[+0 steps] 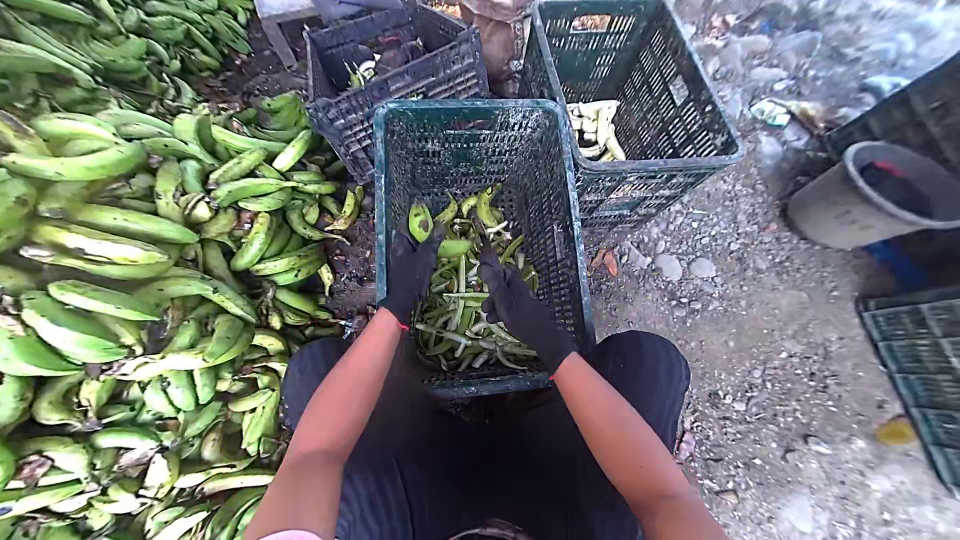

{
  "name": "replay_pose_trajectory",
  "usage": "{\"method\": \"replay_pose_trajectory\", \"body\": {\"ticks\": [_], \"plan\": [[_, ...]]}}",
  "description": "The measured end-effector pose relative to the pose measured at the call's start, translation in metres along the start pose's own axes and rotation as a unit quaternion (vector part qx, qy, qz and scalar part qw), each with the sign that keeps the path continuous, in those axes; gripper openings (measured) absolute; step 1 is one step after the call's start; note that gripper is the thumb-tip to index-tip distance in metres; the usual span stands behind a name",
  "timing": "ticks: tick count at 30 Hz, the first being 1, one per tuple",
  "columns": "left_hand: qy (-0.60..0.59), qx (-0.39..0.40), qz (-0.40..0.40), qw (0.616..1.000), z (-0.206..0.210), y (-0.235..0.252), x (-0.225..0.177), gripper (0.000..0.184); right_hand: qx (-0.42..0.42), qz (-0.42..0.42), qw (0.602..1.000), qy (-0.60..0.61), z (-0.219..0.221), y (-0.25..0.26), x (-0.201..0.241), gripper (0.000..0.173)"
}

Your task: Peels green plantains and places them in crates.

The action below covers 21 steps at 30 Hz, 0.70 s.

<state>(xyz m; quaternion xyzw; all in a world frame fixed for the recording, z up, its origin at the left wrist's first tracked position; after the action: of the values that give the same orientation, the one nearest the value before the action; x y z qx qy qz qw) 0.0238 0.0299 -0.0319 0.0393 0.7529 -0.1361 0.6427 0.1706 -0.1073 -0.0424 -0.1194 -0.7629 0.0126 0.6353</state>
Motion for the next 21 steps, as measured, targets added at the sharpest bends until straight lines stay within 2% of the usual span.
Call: {"method": "replay_pose_trajectory", "body": {"ticks": [3,5,7,8,9,10,11,12,13,14,15,16,17,19,21], "plan": [[-0.028,0.027,0.086,0.996,-0.004,-0.005,-0.012,0.058,0.005,0.013,1.000,-0.027,0.015,0.001,-0.001,0.054],[-0.028,0.048,0.136,0.989,-0.005,-0.009,-0.010,0.054,-0.016,-0.037,0.999,-0.015,0.020,-0.001,0.008,0.053],[-0.013,0.049,0.162,0.986,-0.007,-0.012,-0.008,0.053,-0.080,-0.196,0.977,0.024,0.025,-0.010,0.030,0.057],[-0.003,0.046,0.170,0.984,-0.008,-0.013,-0.009,0.053,-0.118,-0.301,0.945,0.058,0.026,-0.013,0.043,0.061],[0.004,0.043,0.181,0.982,-0.008,-0.014,-0.012,0.051,-0.146,-0.372,0.913,0.079,0.026,-0.014,0.054,0.061],[0.009,0.041,0.196,0.980,-0.009,-0.014,-0.014,0.051,-0.163,-0.400,0.899,0.068,0.026,-0.013,0.056,0.056],[0.008,0.044,0.210,0.977,-0.008,-0.015,-0.016,0.051,-0.163,-0.368,0.915,0.021,0.026,-0.012,0.047,0.047],[-0.002,0.049,0.214,0.976,-0.008,-0.017,-0.018,0.050,-0.118,-0.262,0.957,-0.041,0.026,-0.009,0.027,0.041],[-0.016,0.051,0.215,0.975,-0.008,-0.019,-0.019,0.050,-0.049,-0.109,0.988,-0.099,0.028,-0.003,0.003,0.048],[-0.031,0.048,0.211,0.976,-0.008,-0.021,-0.021,0.050,0.013,0.019,0.994,-0.108,0.031,0.003,-0.021,0.057],[-0.051,0.040,0.200,0.978,-0.010,-0.020,-0.025,0.050,0.055,0.098,0.989,-0.093,0.034,0.008,-0.033,0.063],[-0.069,0.026,0.190,0.979,-0.014,-0.016,-0.031,0.053,0.071,0.128,0.986,-0.077,0.036,0.012,-0.035,0.065],[-0.088,0.018,0.181,0.979,-0.018,-0.015,-0.035,0.058,0.065,0.117,0.989,-0.064,0.037,0.013,-0.032,0.065],[-0.106,0.034,0.144,0.983,-0.024,-0.015,-0.041,0.066,0.029,0.049,0.997,-0.056,0.029,0.014,-0.023,0.064],[-0.095,0.043,0.126,0.987,-0.026,-0.010,-0.040,0.064,0.001,-0.029,0.997,-0.072,0.015,0.012,-0.007,0.059]]}}
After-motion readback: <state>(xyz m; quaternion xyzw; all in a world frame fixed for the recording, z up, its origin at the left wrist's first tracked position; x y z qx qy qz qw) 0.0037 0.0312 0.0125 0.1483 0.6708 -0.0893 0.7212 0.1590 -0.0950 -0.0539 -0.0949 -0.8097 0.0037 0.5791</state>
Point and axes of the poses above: each hand's wrist, its own y-axis towards the middle knuckle, its own z-axis out of the palm, x = y × z, the point moved 3 cm from there along y, towards the middle knuckle, and after that the axes turned 10 degrees about -z, right-handed, at the moved point
